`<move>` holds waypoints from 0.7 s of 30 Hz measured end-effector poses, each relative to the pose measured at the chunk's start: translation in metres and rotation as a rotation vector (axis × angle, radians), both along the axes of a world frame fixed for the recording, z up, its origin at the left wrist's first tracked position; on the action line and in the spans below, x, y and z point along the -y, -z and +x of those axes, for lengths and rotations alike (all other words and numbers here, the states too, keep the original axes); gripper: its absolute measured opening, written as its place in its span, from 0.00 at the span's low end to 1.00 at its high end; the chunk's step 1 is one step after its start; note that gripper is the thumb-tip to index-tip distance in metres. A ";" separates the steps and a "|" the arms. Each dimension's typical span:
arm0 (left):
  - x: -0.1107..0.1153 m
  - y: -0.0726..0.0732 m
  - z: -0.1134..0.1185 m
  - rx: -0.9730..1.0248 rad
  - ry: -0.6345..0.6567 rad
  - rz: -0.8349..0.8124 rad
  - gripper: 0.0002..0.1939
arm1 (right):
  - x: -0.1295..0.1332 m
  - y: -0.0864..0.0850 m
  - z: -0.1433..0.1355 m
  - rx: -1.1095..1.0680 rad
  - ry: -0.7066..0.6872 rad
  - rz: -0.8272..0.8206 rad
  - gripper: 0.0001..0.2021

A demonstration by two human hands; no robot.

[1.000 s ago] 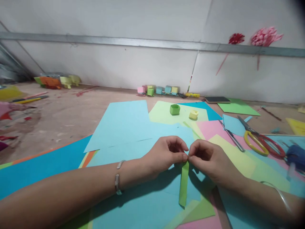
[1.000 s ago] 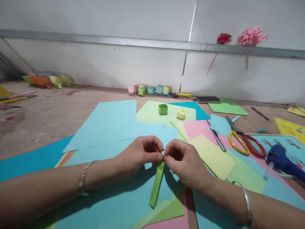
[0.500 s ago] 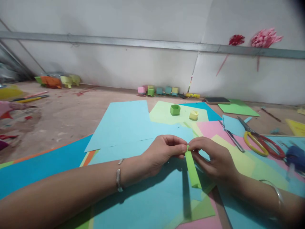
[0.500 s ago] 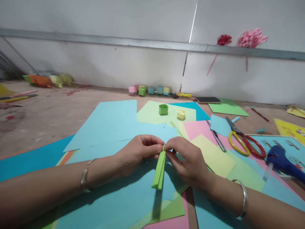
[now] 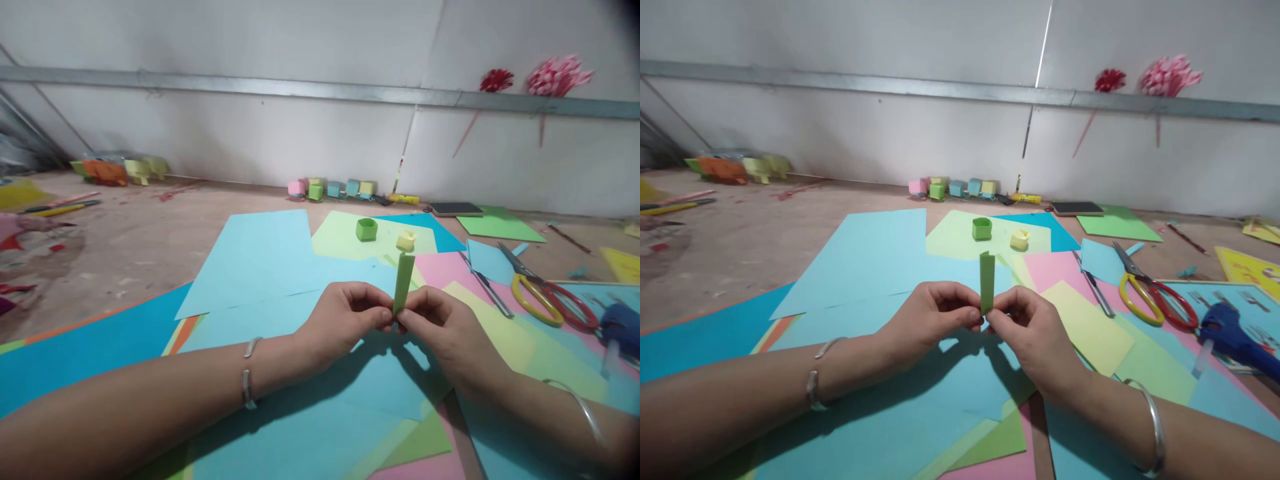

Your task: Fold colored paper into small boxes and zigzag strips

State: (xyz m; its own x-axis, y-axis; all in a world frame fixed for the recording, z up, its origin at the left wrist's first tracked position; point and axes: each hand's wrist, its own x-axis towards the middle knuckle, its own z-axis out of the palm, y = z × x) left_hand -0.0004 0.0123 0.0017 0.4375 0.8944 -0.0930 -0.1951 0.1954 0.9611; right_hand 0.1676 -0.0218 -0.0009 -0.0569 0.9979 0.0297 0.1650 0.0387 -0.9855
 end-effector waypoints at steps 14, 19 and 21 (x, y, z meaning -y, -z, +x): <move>0.001 -0.002 -0.002 -0.258 -0.037 0.158 0.03 | 0.001 -0.001 -0.003 -0.026 -0.016 -0.080 0.09; -0.001 0.002 -0.004 -0.215 0.021 0.148 0.03 | 0.000 -0.003 -0.004 0.032 -0.033 -0.060 0.08; -0.002 0.004 -0.003 -0.196 0.041 0.148 0.02 | -0.001 -0.004 -0.004 0.042 -0.030 -0.061 0.08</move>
